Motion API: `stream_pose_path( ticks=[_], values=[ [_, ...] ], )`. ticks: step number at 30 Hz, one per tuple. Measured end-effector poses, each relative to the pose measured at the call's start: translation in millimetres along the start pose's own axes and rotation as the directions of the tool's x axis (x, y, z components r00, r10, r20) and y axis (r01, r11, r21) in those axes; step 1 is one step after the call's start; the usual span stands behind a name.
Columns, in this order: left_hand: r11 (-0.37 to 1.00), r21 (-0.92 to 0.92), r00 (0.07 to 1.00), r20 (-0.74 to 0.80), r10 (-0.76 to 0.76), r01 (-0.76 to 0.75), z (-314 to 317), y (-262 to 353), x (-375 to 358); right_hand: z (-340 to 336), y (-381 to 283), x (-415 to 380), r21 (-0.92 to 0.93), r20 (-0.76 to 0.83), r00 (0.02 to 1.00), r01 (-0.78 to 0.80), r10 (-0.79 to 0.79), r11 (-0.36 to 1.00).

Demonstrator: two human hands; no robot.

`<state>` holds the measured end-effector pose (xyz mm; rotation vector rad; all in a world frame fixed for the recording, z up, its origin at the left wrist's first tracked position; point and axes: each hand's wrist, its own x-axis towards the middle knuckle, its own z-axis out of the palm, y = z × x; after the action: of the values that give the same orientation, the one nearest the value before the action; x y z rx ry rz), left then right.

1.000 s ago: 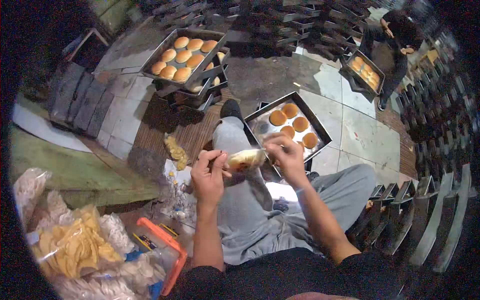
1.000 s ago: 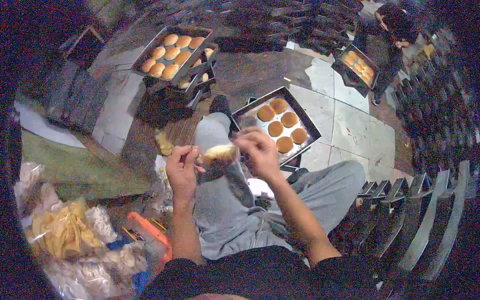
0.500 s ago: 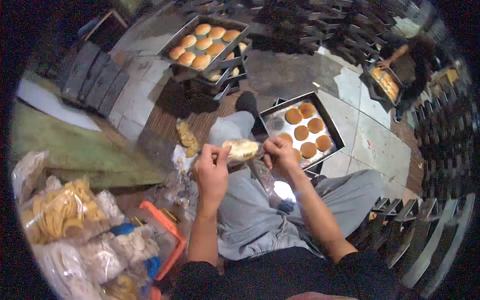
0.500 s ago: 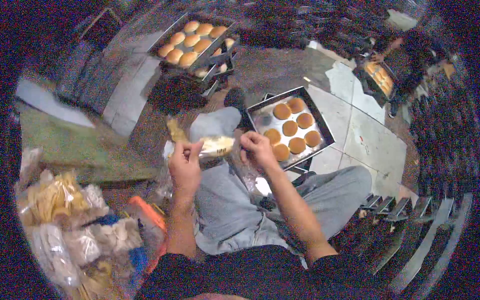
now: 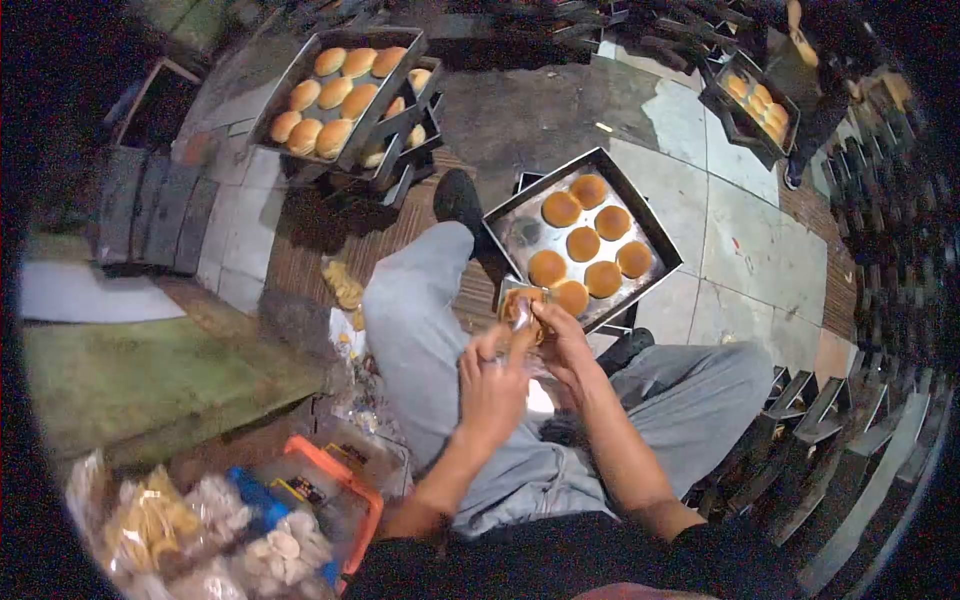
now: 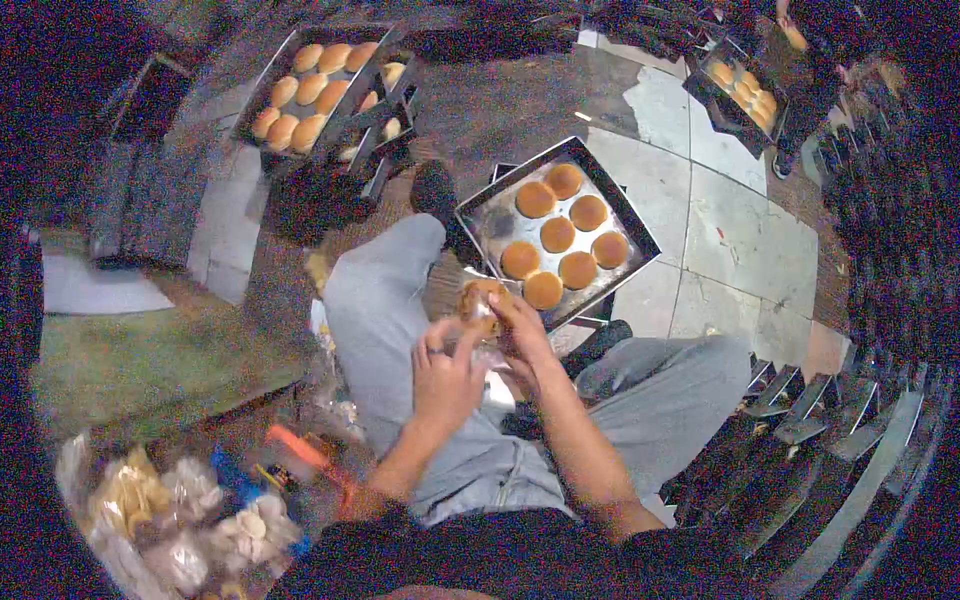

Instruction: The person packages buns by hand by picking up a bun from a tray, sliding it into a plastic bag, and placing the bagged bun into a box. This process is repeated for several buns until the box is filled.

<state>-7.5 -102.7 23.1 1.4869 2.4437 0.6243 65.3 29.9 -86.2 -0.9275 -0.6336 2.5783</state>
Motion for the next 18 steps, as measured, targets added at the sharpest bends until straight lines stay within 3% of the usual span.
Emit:
stream_pose_path(
  ticks=[2, 3, 5, 6, 8, 9, 10, 11, 13, 15, 17, 18],
  values=[
    [0.997, 0.015, 0.988, 0.134, -0.075, 0.074, 22.1, 10.0, -10.3, -61.6, 23.2, 51.6, -0.108, -0.200, 0.979, 0.026, -0.047, 0.994],
    [0.993, -0.022, 0.964, 0.244, -0.104, 0.113, 35.5, 9.6, -21.9, -68.2, 22.3, 67.3, -0.111, -0.206, 0.977, 0.023, -0.046, 0.994],
    [0.999, -0.002, 0.943, 0.331, 0.039, -0.041, 57.4, 1.9, -47.6, -72.3, 8.2, 112.1, 0.097, -0.299, 0.953, -0.020, 0.049, 0.995],
    [0.999, -0.011, 0.943, 0.330, 0.039, -0.038, 57.9, -2.8, -46.3, -99.2, 10.6, 150.8, 0.089, -0.304, 0.951, -0.022, 0.048, 0.996],
    [0.987, -0.054, 0.907, 0.389, 0.162, -0.153, 52.5, -4.9, -49.4, -169.2, 30.0, 213.8, -0.346, -0.427, 0.898, -0.267, 0.102, 0.900],
    [0.988, -0.064, 0.906, 0.394, 0.157, -0.144, 49.0, -5.5, -49.9, -168.6, 32.4, 202.7, -0.348, -0.436, 0.893, -0.279, 0.109, 0.895],
    [0.985, -0.106, 0.921, 0.350, 0.168, -0.140, 45.5, -7.4, -45.6, -155.5, 27.5, 181.4, -0.832, -0.336, 0.930, -0.216, -0.152, 0.511],
    [0.979, -0.145, 0.935, 0.304, 0.181, -0.142, 42.9, -9.1, -41.3, -139.0, 18.6, 156.6, -0.989, -0.095, 0.948, -0.125, -0.304, -0.081],
    [0.974, -0.189, 0.937, 0.301, 0.175, -0.122, 39.4, -11.3, -39.9, -93.1, -16.5, 83.4, -0.972, 0.122, 0.991, 0.107, -0.059, -0.211],
    [0.985, -0.139, 0.948, 0.288, 0.138, -0.101, 36.2, -9.4, -40.8, -39.0, -40.2, -1.1, -0.991, -0.127, 0.992, -0.127, -0.010, -0.036],
    [0.982, -0.176, 0.934, 0.336, 0.126, -0.069, 35.7, -9.1, -42.7, -10.1, -54.9, -75.0, -0.968, 0.016, 0.995, -0.010, 0.099, 0.250],
    [0.976, -0.217, 0.915, 0.388, 0.108, -0.023, 34.5, -9.5, -44.5, 2.0, -51.7, -103.8, -0.972, 0.095, 0.994, 0.082, 0.049, 0.221]
  ],
)
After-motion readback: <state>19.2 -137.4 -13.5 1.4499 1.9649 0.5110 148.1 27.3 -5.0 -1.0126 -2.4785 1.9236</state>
